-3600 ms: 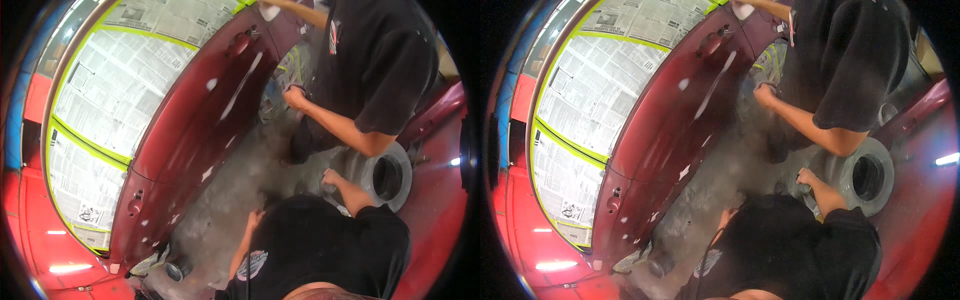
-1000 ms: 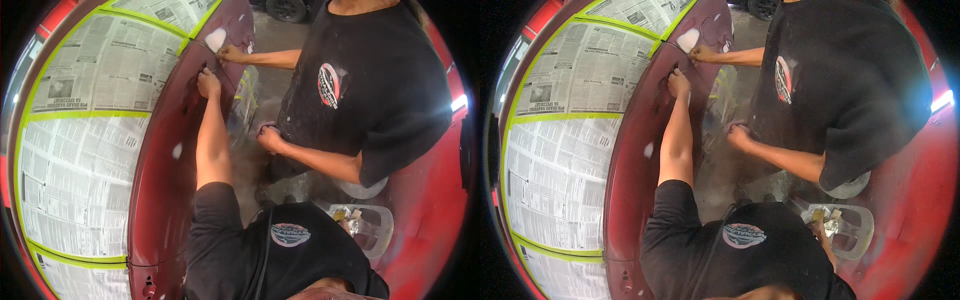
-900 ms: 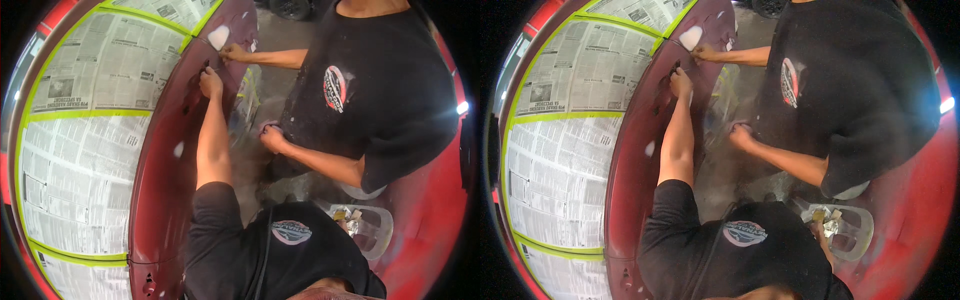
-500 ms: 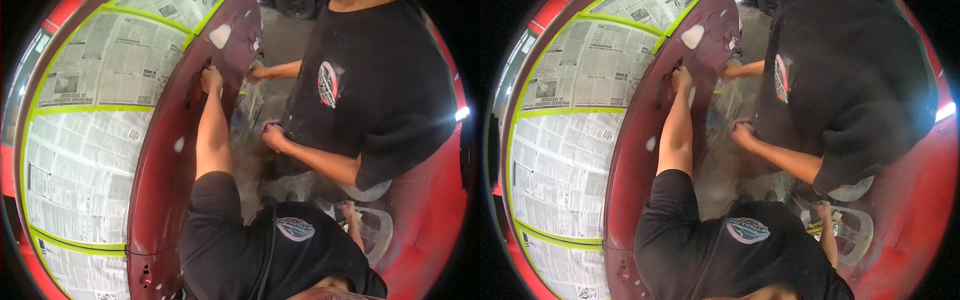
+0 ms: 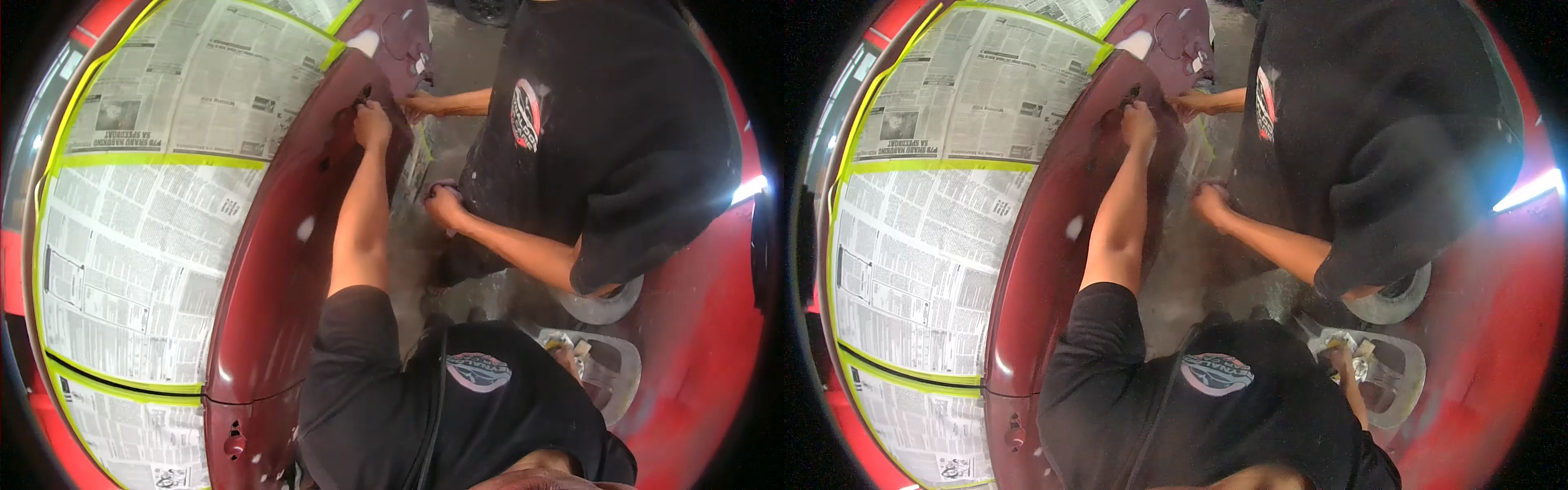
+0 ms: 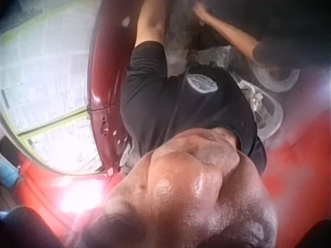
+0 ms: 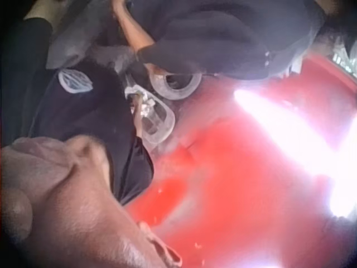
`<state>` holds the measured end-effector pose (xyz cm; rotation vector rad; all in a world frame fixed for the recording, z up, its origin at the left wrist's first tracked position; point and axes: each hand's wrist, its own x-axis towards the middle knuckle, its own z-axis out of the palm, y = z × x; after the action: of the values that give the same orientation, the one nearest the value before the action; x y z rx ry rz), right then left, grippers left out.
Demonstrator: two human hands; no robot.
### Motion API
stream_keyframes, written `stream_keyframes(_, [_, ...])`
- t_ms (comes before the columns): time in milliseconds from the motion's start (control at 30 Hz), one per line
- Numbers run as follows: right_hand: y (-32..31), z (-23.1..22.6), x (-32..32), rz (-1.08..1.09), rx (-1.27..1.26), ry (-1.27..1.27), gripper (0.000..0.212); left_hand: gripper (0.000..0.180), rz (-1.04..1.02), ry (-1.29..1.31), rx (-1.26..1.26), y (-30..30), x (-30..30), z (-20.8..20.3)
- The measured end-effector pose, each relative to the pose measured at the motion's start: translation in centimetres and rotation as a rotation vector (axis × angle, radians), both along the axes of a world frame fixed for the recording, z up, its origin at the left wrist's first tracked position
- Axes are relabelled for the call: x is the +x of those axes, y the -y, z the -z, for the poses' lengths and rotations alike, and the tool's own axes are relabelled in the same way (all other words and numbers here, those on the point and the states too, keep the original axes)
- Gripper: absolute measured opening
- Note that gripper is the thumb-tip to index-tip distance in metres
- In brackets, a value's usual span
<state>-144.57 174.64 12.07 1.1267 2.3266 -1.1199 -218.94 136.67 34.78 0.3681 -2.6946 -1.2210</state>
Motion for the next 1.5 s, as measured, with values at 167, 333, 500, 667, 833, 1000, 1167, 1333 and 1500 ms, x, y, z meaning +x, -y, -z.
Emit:
stream_keyframes(167, [-14.6, 9.1, 5.4, 0.222, 0.268, -0.323, 0.037, 0.056, 0.039, -0.331, 0.208, -11.9, -0.5, 1.2])
stream_keyframes(333, [-2.8, 5.6, -5.0, -0.165, -0.014, -0.157, 0.037, 0.058, 0.072, 0.091, 0.227, -1.6, 1.8, -1.2])
stream_keyframes(500, [0.5, 4.1, -4.3, -0.206, 0.145, -0.390, 0.030, 0.056, 0.079, 0.092, 0.296, -1.0, 1.9, -1.6])
stream_keyframes(667, [-0.4, 12.7, -2.2, -0.183, 0.041, 0.046, 0.024, 0.055, 0.101, -0.176, 0.008, 0.5, -2.8, 3.0])
stream_keyframes(833, [-10.0, 15.7, 8.9, -0.691, 0.412, -0.016, 0.023, 0.039, 0.243, -0.153, -0.102, -2.4, 3.5, 4.6])
stream_keyframes(1000, [-2.5, 15.1, 0.7, -0.320, 0.265, -0.101, 0.021, 0.023, 0.450, -0.489, -0.406, -2.4, 2.6, -6.0])
stream_keyframes(1167, [2.4, 6.5, -3.3, 0.030, 0.193, -0.083, 0.032, 0.036, 0.614, -0.571, -0.709, -8.7, -8.1, -10.1])
stream_keyframes(1333, [5.9, 3.0, -1.0, 0.213, 0.150, -0.127, 0.036, 0.055, 0.751, -0.222, -1.007, -9.8, -13.6, -11.1])
stream_keyframes(1500, [6.2, 11.3, 12.4, 0.139, 0.253, 0.138, 0.025, 0.060, 0.905, -0.052, -1.244, -11.8, -14.7, -5.2])
